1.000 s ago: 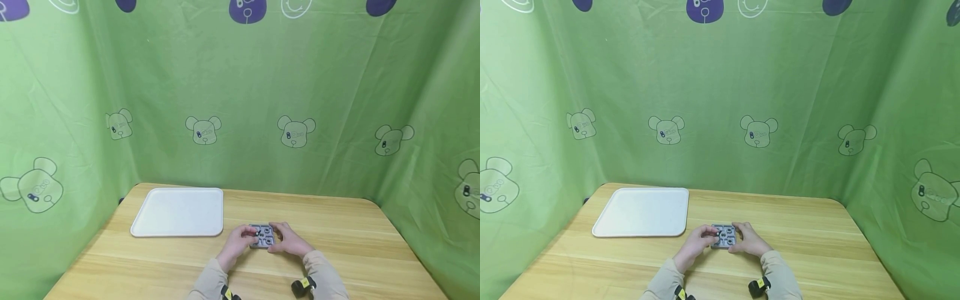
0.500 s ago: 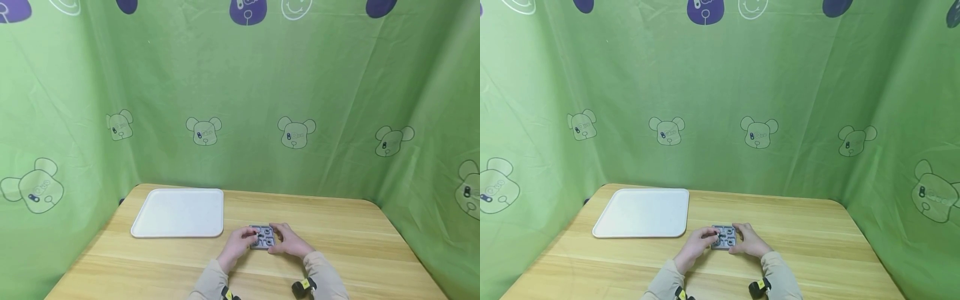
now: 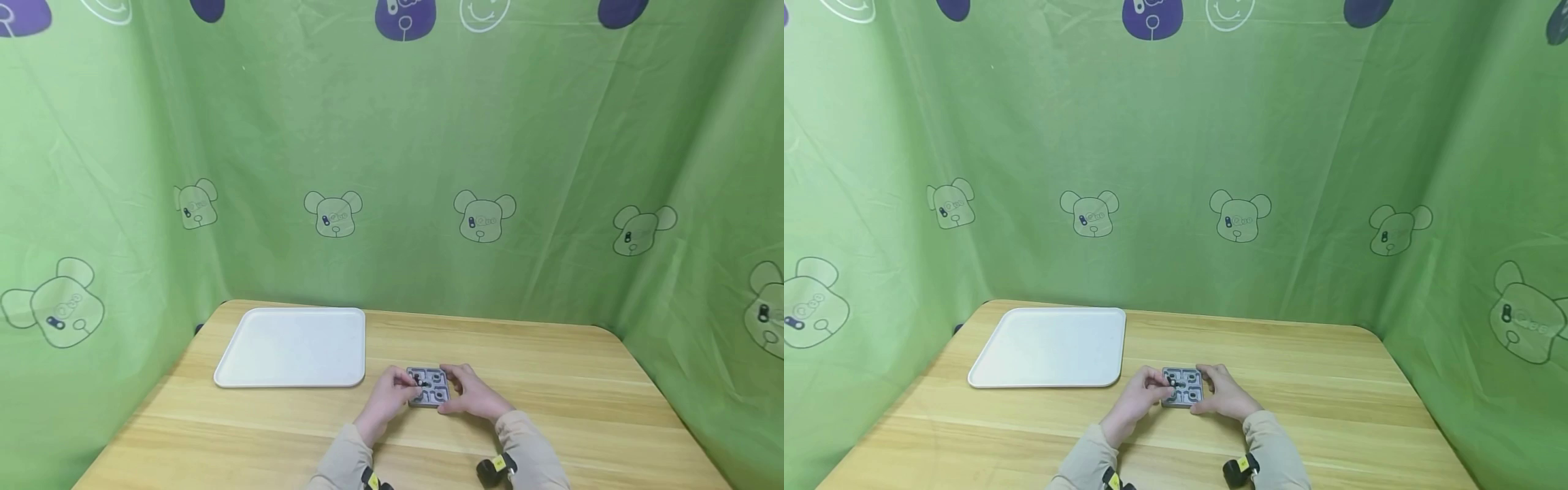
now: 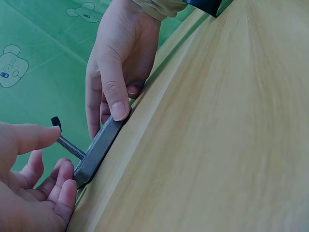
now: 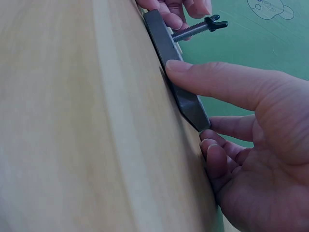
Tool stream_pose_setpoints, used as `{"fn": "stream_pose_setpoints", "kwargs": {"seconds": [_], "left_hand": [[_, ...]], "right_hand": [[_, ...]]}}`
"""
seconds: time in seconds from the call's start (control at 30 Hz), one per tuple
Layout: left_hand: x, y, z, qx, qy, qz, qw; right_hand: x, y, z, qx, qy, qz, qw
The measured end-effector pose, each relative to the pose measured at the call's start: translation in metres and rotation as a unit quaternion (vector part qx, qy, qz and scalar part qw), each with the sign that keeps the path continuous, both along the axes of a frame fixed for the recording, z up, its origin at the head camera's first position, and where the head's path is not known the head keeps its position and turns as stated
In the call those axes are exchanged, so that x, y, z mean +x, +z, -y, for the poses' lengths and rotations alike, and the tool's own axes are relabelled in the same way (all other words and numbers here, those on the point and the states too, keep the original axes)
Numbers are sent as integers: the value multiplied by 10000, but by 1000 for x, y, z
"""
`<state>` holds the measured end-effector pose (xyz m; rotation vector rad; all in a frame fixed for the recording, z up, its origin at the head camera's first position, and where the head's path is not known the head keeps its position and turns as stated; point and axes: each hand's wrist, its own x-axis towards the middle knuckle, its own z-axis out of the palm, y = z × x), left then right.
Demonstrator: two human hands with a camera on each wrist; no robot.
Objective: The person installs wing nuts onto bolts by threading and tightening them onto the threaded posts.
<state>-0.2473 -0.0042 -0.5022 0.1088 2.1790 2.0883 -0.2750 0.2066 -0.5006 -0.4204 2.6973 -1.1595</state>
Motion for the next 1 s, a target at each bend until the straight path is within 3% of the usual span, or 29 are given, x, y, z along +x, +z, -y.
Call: {"fn": "stream_pose_setpoints", "kwargs": {"seconds": [0.53, 1.0], "left_hand": [[0, -1, 0, -20, -169, 8, 9999], [0, 0, 0, 32, -65, 31, 10000]], "right_hand": [[2, 1, 0, -59, -42, 25, 10000], [0, 0, 1, -11, -51, 6, 10000]]}}
